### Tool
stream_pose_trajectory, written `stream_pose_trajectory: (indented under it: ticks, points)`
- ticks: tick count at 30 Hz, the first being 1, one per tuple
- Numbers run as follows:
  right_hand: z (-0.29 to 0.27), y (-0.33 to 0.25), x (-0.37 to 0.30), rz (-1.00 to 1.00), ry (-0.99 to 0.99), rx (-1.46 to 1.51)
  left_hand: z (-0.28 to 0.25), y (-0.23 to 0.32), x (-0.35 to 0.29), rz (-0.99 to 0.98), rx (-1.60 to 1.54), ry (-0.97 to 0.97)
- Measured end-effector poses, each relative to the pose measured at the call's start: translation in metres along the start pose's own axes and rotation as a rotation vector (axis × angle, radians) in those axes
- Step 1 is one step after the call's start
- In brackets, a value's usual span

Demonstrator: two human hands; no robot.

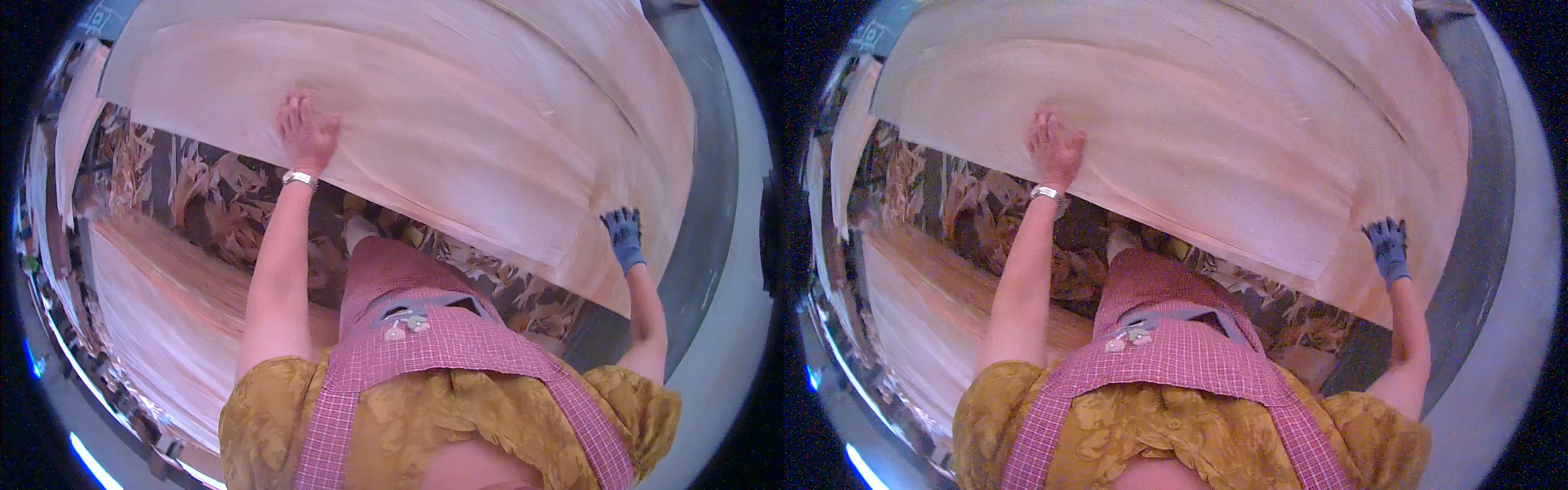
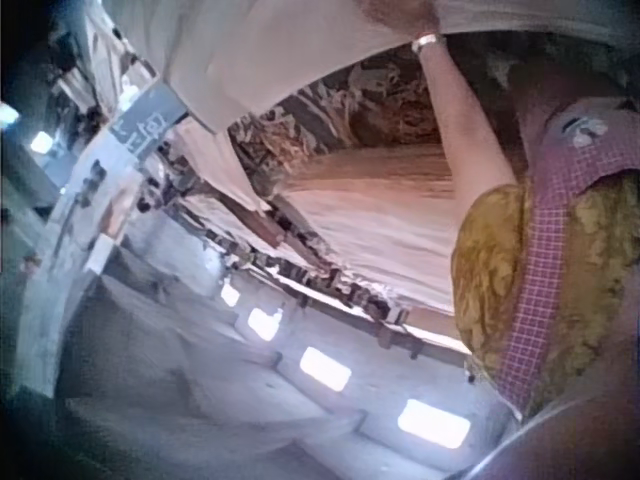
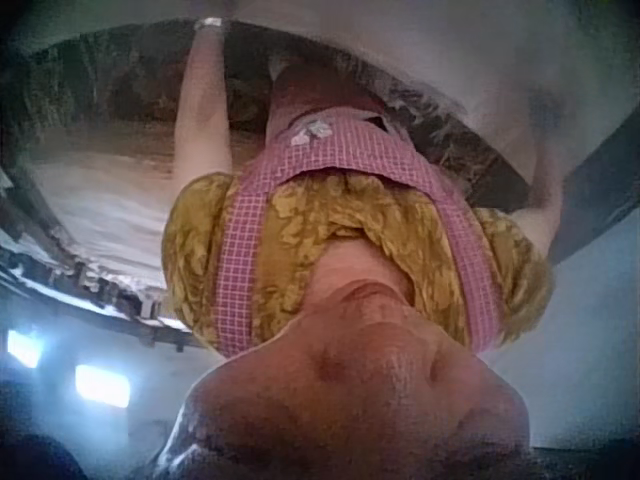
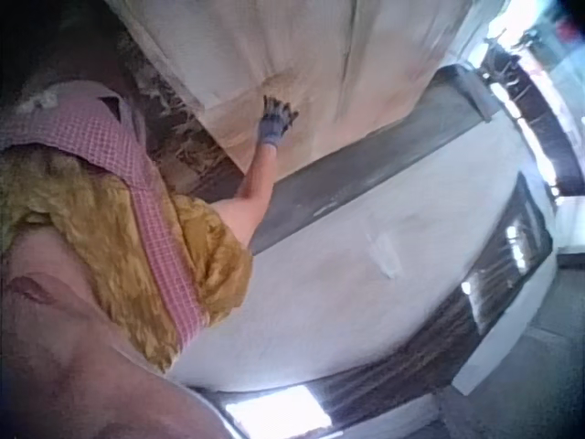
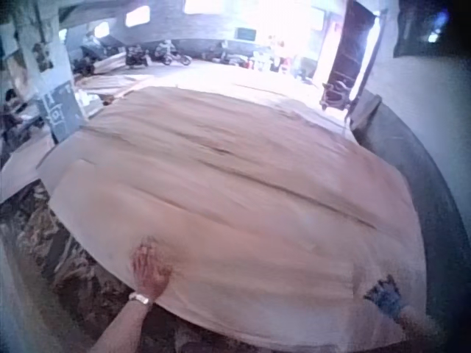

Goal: The person cuts and shapes thin wood veneer sheets using a small blade and then moves the processed sheets between different workstations in a workshop.

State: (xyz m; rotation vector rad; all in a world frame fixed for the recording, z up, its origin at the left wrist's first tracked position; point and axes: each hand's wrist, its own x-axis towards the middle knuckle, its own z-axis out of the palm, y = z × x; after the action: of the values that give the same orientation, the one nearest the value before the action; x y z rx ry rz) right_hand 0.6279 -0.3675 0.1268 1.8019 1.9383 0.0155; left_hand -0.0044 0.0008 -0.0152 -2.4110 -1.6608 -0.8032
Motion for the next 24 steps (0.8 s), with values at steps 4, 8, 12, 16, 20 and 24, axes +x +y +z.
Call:
stream_pose_trajectory:
  ticks: [4, 8, 12, 16, 20, 24]
  points:
    - [-0.119, -0.137, 0.182, -0.258, 0.412, 0.526, -0.012, -0.006, 0.002, -0.062, -0.038, -0.017]
    - [-0.191, -0.271, 0.322, -0.503, 0.482, 0.479, -0.047, 0.016, 0.019, -0.184, -0.184, -0.218]
    - [-0.236, -0.342, 0.404, -0.710, 0.357, 0.297, -0.063, 0.024, 0.046, -0.155, -0.058, -0.143]
    - [-0.234, -0.358, 0.437, -0.805, 0.295, 0.122, -0.044, 0.022, 0.064, 0.032, -0.187, -0.268]
    - [-0.247, -0.347, 0.433, -0.768, 0.184, 0.092, -0.016, 0.013, 0.064, 0.037, -0.278, -0.486]
    - [-0.210, -0.264, 0.414, -0.600, 0.216, 0.245, -0.025, 0.029, 0.072, 0.140, 0.025, -0.562]
